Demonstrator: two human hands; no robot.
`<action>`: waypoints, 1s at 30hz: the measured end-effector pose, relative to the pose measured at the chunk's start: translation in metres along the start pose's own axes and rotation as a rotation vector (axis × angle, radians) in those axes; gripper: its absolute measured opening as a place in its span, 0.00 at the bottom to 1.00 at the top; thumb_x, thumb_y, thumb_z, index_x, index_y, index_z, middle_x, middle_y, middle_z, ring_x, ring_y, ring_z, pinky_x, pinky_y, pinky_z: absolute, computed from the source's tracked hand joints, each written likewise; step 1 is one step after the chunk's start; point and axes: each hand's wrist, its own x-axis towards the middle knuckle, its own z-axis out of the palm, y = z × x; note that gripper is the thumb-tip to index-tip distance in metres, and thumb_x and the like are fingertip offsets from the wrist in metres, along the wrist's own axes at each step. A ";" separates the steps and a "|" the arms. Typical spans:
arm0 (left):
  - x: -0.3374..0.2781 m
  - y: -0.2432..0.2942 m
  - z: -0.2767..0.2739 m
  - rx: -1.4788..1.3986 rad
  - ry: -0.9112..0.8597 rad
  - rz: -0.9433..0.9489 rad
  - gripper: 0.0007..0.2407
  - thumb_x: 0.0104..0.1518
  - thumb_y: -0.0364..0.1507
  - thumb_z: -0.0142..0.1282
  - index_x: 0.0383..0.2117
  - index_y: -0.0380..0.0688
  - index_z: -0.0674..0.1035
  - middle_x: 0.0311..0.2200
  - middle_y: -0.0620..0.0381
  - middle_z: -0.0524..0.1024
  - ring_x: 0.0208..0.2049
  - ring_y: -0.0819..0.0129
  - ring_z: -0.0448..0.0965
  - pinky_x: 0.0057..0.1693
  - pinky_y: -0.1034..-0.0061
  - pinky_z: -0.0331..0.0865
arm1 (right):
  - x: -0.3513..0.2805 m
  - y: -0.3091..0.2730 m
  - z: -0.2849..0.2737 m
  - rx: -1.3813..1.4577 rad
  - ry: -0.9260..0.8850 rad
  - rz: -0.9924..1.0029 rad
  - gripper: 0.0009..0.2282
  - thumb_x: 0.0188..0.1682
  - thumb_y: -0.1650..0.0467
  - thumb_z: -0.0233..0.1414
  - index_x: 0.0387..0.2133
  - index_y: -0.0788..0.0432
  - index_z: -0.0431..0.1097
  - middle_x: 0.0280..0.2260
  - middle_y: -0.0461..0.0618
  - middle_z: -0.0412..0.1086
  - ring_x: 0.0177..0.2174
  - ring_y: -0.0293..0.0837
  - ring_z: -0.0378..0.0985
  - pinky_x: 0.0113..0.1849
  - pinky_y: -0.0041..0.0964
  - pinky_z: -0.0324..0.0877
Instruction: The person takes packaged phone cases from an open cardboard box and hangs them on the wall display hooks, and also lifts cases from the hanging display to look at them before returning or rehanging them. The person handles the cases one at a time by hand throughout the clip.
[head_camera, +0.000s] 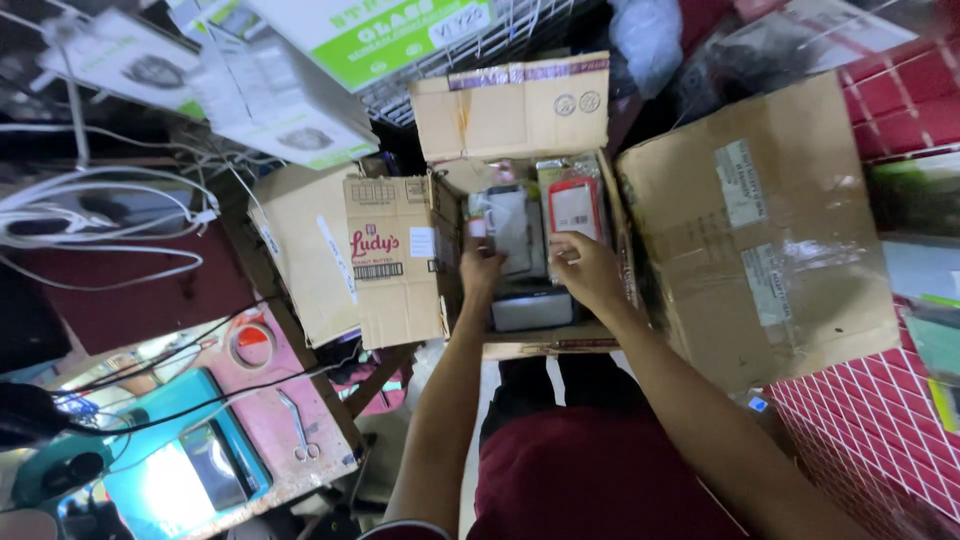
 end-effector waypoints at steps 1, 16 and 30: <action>0.010 -0.017 -0.004 -0.002 -0.007 0.021 0.19 0.45 0.27 0.67 0.45 0.41 0.78 0.33 0.50 0.82 0.33 0.61 0.82 0.40 0.66 0.76 | 0.002 0.004 0.002 -0.002 0.019 -0.011 0.15 0.49 0.75 0.58 0.50 0.61 0.72 0.41 0.53 0.78 0.39 0.43 0.82 0.38 0.36 0.78; -0.127 0.155 -0.065 -0.529 -0.175 0.510 0.11 0.54 0.18 0.64 0.38 0.42 0.74 0.29 0.63 0.75 0.30 0.78 0.71 0.37 0.81 0.67 | -0.010 -0.032 -0.022 0.605 0.042 -0.130 0.25 0.49 0.71 0.61 0.59 0.65 0.64 0.45 0.49 0.74 0.42 0.40 0.78 0.41 0.30 0.76; -0.215 0.272 -0.077 -0.696 -0.502 0.632 0.11 0.57 0.16 0.61 0.43 0.34 0.74 0.38 0.52 0.83 0.38 0.74 0.79 0.48 0.80 0.71 | -0.074 -0.158 -0.122 0.667 0.117 -0.385 0.17 0.46 0.80 0.58 0.51 0.67 0.71 0.41 0.53 0.78 0.39 0.39 0.80 0.41 0.33 0.78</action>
